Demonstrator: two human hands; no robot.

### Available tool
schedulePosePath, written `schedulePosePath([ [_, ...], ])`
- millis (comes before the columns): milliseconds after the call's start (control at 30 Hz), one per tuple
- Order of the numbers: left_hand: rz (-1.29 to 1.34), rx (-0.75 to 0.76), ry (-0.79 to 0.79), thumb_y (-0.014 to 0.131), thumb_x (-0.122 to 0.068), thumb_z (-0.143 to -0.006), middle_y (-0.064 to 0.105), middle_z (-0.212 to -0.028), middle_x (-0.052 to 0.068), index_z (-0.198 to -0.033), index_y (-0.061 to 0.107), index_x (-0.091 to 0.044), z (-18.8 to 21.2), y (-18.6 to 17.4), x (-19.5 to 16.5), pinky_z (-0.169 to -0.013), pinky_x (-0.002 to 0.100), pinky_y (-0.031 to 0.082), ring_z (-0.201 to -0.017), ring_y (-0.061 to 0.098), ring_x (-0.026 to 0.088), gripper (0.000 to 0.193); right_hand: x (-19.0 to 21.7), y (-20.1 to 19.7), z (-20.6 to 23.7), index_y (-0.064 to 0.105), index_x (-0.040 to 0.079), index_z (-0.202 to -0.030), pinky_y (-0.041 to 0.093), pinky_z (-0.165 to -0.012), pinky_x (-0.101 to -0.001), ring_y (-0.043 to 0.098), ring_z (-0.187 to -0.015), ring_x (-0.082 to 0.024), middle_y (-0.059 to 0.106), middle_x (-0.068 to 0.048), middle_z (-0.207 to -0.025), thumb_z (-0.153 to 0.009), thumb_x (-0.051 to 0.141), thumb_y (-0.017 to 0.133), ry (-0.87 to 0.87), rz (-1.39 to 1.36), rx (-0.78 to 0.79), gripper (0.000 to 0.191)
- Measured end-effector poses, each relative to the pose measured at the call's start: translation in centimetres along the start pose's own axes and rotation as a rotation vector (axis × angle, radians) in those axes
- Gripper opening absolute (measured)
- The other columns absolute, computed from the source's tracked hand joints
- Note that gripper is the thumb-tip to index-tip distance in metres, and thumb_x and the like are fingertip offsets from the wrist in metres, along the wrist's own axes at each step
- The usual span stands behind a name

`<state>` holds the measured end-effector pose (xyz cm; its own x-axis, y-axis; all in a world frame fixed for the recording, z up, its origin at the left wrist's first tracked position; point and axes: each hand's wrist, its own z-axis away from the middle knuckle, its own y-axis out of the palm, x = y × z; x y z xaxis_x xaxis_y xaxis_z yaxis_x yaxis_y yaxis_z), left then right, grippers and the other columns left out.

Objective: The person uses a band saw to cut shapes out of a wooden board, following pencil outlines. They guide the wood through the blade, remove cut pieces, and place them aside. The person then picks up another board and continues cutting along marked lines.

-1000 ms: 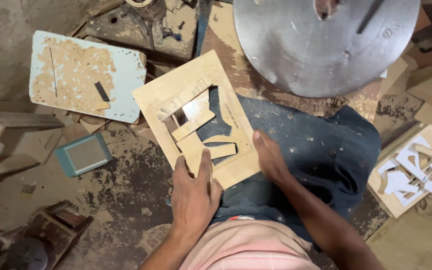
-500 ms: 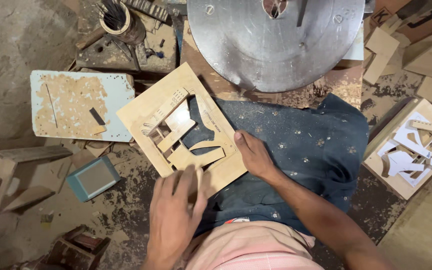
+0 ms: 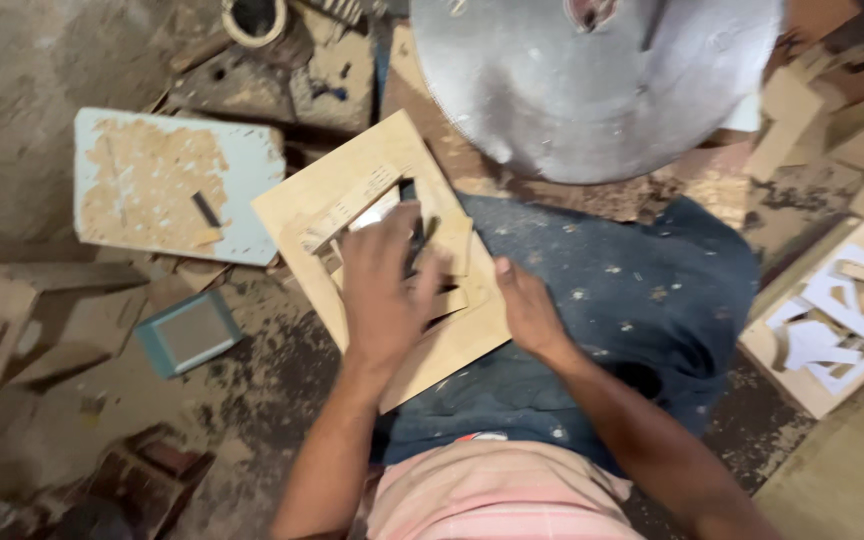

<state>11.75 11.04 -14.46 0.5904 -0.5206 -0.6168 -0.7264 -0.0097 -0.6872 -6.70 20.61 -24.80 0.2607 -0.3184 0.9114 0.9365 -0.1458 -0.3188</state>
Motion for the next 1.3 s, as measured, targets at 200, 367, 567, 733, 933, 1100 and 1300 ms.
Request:
schedulePosePath([
  [200,-0.376,-0.275,-0.404,0.069,-0.01,-0.095,0.064,-0.125,0.022,-0.135,0.061,0.001,2.6,-4.3,19.4,-0.098,0.053,0.046,-0.116,0.057,0.041,0.042,-0.1,0.0,-0.1,0.064,-0.003,-0.113,0.049,-0.084,-0.0399,0.062,-0.091,-0.03,0.067,-0.022,-0.096,-0.11,0.052,0.033,0.056,0.108,0.006,0.064],
  [367,-0.679,-0.178,-0.379,0.068,-0.016,-0.093,0.056,-0.132,0.033,-0.138,0.061,-0.002,2.7,-4.9,30.1,-0.09,0.057,0.044,-0.112,0.052,0.05,0.048,0.4,0.2,0.0,0.065,-0.001,-0.111,0.048,-0.082,-0.0334,0.06,-0.089,-0.016,0.067,-0.009,-0.093,-0.108,0.049,0.037,0.15,0.018,0.048,0.057],
  [567,-0.421,0.093,-0.559,0.066,-0.011,-0.097,0.063,-0.114,0.021,-0.118,0.071,-0.008,2.0,-3.6,31.8,-0.095,0.047,0.052,-0.106,0.063,0.04,0.022,-0.5,0.0,0.2,0.063,-0.003,-0.117,0.046,-0.08,-0.031,0.055,-0.09,-0.013,0.064,-0.003,-0.1,-0.107,0.036,0.047,0.189,-0.351,0.13,0.043],
  [733,-0.323,-0.083,-0.48,0.066,-0.008,-0.104,0.06,-0.12,0.022,-0.124,0.074,-0.009,2.5,-3.4,32.7,-0.088,0.051,0.051,-0.105,0.062,0.042,0.022,0.7,-0.1,0.1,0.063,-0.004,-0.117,0.048,-0.081,-0.027,0.056,-0.089,-0.009,0.063,-0.002,-0.097,-0.109,0.036,0.045,0.185,-0.209,0.133,0.044],
  [933,-0.567,0.014,-0.556,0.075,-0.015,-0.088,0.062,-0.11,0.024,-0.102,0.076,-0.006,2.6,-3.6,33.1,-0.078,0.055,0.05,-0.097,0.06,0.046,0.017,3.0,0.3,1.0,0.065,-0.001,-0.108,0.043,-0.047,-0.0327,0.051,-0.049,-0.014,0.06,-0.002,-0.066,-0.104,0.04,0.041,0.469,-0.289,0.119,0.048],
  [1100,-0.21,-0.357,-0.288,0.058,-0.003,-0.109,0.064,-0.111,0.022,-0.121,0.063,0.006,4.5,-5.9,25.0,-0.088,0.047,0.051,-0.1,0.062,0.034,0.016,1.4,0.3,1.5,0.068,-0.003,-0.101,0.043,-0.058,-0.0274,0.05,-0.067,-0.005,0.058,0.003,-0.074,-0.111,0.041,0.043,0.3,-0.13,0.029,0.051],
  [1300,-0.021,0.15,0.227,0.08,-0.013,-0.091,0.063,-0.088,0.009,-0.099,0.07,-0.004,9.2,-7.5,3.4,-0.077,0.045,0.046,-0.082,0.06,0.029,0.015,-0.5,0.7,1.5,0.063,-0.005,-0.101,0.043,-0.067,-0.0291,0.049,-0.076,-0.009,0.055,-0.002,-0.082,-0.116,0.038,0.04,0.197,-0.086,0.021,0.052],
])
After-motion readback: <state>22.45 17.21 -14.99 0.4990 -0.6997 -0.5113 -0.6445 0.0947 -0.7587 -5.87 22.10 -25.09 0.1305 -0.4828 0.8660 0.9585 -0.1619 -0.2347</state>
